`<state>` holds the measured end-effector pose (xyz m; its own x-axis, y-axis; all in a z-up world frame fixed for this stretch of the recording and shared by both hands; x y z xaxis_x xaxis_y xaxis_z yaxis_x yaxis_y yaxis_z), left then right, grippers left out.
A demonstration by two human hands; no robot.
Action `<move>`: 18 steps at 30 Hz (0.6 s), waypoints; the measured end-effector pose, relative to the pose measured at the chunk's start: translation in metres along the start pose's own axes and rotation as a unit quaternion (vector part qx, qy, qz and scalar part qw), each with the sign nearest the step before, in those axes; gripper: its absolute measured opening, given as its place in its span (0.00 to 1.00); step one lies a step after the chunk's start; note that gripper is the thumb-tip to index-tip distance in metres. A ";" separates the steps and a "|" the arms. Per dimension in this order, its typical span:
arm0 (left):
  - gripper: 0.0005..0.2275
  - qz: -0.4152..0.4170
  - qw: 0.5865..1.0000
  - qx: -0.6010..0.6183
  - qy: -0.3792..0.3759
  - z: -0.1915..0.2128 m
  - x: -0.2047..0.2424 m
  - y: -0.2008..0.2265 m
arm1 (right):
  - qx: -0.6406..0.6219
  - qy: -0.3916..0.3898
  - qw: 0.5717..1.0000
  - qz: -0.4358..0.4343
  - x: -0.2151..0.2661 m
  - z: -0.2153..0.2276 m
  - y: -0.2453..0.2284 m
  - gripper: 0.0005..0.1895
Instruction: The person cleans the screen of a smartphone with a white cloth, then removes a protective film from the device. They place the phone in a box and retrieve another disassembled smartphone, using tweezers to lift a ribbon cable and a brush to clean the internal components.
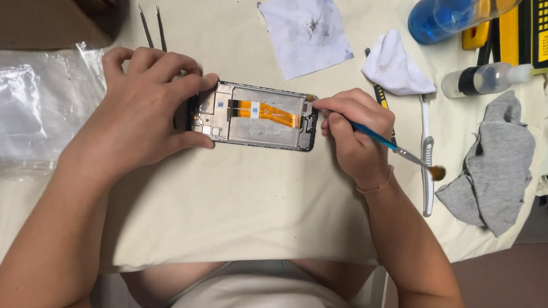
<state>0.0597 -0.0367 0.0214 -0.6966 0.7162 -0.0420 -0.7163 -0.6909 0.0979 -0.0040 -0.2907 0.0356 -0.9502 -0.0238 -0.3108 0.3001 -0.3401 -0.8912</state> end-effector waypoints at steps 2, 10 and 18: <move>0.38 0.002 1.000 -0.009 0.001 0.000 0.001 0.000 | 0.014 -0.011 1.000 0.003 0.002 0.000 -0.001 0.14; 0.39 0.008 1.000 -0.015 0.015 0.003 0.001 0.001 | -0.146 0.021 0.978 -0.149 0.012 0.002 0.033 0.10; 0.39 0.033 0.999 0.002 -0.009 0.000 0.000 0.003 | -0.125 -0.058 0.976 -0.168 0.017 -0.002 0.023 0.12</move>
<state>0.0576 -0.0384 0.0216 -0.7409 0.6714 -0.0179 -0.6693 -0.7358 0.1030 -0.0130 -0.2970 0.0091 -0.9973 -0.0622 0.0389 -0.0321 -0.1067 -0.9938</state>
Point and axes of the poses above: each hand's wrist, its own x-axis away from the middle knuckle, its own z-axis out of the back of the hand, y = z × x, the point moved 8 cm from there along -x, towards the middle knuckle, and after that the axes turned 12 degrees about -x, right-handed, at the moved point
